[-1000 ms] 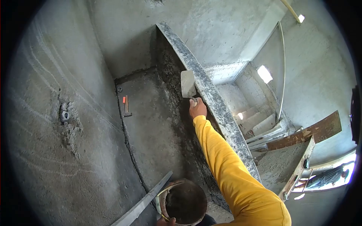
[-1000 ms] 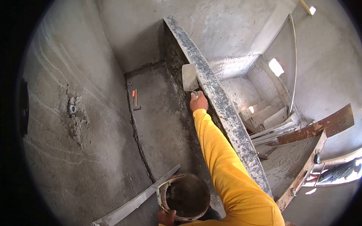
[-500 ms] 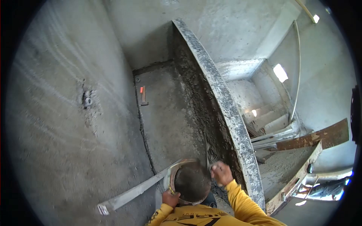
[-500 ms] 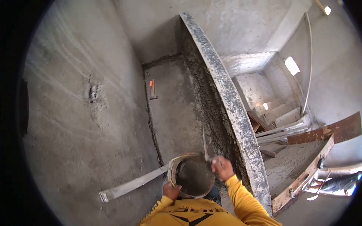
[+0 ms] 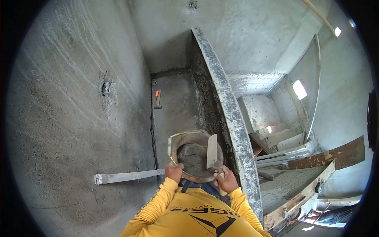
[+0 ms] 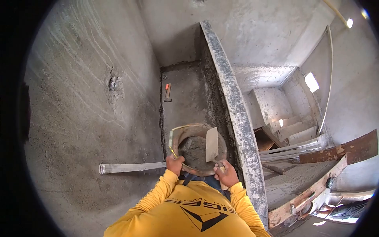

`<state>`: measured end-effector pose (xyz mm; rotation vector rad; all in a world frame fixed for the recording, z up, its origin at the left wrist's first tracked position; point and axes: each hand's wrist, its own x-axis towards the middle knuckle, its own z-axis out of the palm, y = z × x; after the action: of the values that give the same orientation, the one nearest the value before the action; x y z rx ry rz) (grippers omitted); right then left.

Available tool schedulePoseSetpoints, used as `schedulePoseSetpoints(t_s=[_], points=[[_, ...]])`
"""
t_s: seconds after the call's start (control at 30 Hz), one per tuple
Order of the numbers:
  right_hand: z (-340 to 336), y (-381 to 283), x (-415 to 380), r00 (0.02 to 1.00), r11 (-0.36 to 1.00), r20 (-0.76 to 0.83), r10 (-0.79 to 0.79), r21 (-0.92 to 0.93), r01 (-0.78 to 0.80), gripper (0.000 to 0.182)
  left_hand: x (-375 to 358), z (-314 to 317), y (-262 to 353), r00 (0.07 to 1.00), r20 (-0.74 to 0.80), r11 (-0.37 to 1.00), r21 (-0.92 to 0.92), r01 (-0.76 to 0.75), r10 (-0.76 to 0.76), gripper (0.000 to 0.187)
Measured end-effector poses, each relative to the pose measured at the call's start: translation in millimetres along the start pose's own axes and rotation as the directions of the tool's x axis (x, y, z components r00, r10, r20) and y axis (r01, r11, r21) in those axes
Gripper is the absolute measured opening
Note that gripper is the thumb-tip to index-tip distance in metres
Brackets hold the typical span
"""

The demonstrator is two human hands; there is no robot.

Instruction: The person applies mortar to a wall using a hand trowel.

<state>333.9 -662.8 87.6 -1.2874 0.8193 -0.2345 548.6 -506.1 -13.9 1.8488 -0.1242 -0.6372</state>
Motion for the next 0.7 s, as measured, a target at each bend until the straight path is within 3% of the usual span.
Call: schedulePoseSetpoints(t_s=[0.03,0.07,0.13,0.23,0.33,0.4,0.43,0.57,0.63,0.7], points=[[-2,-4,2,1.0,0.998,-0.002,-0.015,-0.056,0.015,0.017,9,3,6,0.993,-0.02,0.989,-0.093,-0.114,0.113,0.025],[-4,-8,7,1.0,0.993,-0.002,-0.031,-0.115,0.03,0.018,19,4,12,0.994,-0.041,0.994,-0.042,-0.101,0.099,0.025],[-6,-16,16,1.0,0.984,0.022,-0.013,-0.175,0.017,0.018,40,6,18,0.969,-0.085,0.972,-0.023,-0.235,0.233,0.024],[-7,-7,35,0.999,0.994,0.025,-0.028,-0.106,0.031,0.022,47,5,70,0.993,-0.077,0.987,-0.138,0.08,-0.091,0.022],[-5,-13,67,1.0,0.998,0.013,-0.009,-0.069,0.009,0.025,89,16,47,0.984,-0.173,0.974,-0.226,0.004,-0.044,0.018],[-3,-27,95,1.0,0.995,0.009,0.017,-0.101,-0.016,0.026,112,19,59,0.98,-0.168,0.971,-0.228,0.071,-0.111,0.018],[-2,-42,112,1.0,0.975,0.015,0.026,-0.22,-0.022,0.027,127,20,65,0.978,-0.171,0.97,-0.23,0.078,-0.119,0.018],[-3,-45,216,0.999,0.918,0.023,0.037,-0.396,-0.025,0.029,205,19,85,0.989,-0.117,0.988,-0.136,0.074,-0.09,0.016],[6,-66,270,0.997,0.782,0.033,-0.075,-0.619,0.08,0.026,248,11,104,0.99,-0.068,0.99,-0.07,0.123,-0.127,0.017],[22,-100,317,0.994,0.641,0.03,-0.102,-0.762,0.089,0.027,292,3,106,0.999,-0.042,0.998,0.044,0.032,-0.031,0.019]])
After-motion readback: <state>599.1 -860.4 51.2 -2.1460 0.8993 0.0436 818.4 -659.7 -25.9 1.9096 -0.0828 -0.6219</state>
